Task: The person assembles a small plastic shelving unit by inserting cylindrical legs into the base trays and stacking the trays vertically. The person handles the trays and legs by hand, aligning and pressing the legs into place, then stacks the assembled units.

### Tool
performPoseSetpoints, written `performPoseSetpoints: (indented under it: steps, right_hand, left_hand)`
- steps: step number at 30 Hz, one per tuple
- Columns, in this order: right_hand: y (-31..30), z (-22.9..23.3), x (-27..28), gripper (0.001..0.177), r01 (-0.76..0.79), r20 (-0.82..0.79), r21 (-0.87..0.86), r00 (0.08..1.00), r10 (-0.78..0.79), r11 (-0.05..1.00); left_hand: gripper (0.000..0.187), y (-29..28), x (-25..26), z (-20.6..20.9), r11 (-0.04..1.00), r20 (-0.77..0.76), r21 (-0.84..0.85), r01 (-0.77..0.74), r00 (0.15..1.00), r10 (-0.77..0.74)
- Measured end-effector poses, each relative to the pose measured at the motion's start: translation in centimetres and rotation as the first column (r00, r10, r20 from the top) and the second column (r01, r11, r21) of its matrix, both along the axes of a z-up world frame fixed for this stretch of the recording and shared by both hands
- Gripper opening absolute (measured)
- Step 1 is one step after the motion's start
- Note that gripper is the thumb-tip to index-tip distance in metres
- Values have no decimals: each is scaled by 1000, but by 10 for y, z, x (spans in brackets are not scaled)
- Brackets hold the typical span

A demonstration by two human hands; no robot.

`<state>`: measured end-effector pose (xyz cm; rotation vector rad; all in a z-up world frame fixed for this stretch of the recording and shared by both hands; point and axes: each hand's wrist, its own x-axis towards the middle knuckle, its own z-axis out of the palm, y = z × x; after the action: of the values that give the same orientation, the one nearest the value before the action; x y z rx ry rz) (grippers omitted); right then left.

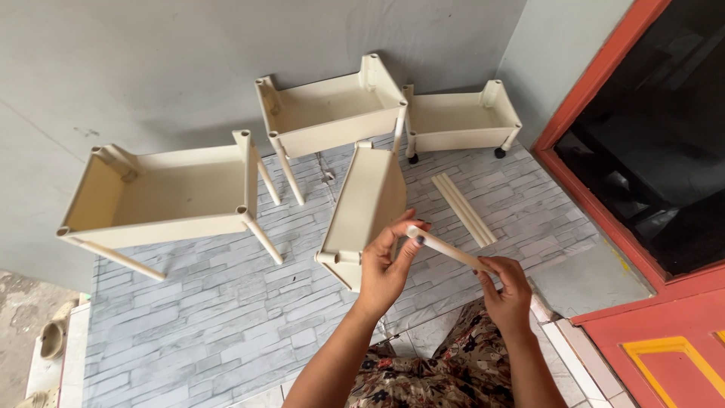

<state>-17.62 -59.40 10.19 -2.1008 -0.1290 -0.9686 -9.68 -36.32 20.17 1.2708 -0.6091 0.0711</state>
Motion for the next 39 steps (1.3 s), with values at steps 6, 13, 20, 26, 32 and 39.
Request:
performPoseSetpoints:
  steps: [6,13,20,26,32,39]
  right_hand:
    - [4,10,6,32,-103,-240,92,963,122,990]
    - [10,31,25,57,-372,-141,809,629,764,456]
    - [11,73,37,76,-355,-118,823,657,745,443]
    - [13,85,44,56,-485,-395,528,587,707,698]
    - [51,70,57,42,-588,-492,-26,711,502,808]
    - [24,66,52,45,-504,-549,-194,767,333,842]
  left_hand:
    - [28,2,36,-25,718,-399,-674,-173,904,-156]
    - [42,46,88,-51,352,-462,-877,-326,772,-436]
    - [40,63,97,-58,260,-404,-914,-313,773,-489]
    - [38,52,102,-50,382,-427,-885,-264,787,-445]
    - [21,40,106,-35,713,-463,-673,-197,864,-199]
    - [23,110,106,-52,940,-268,-41,-340,910,317]
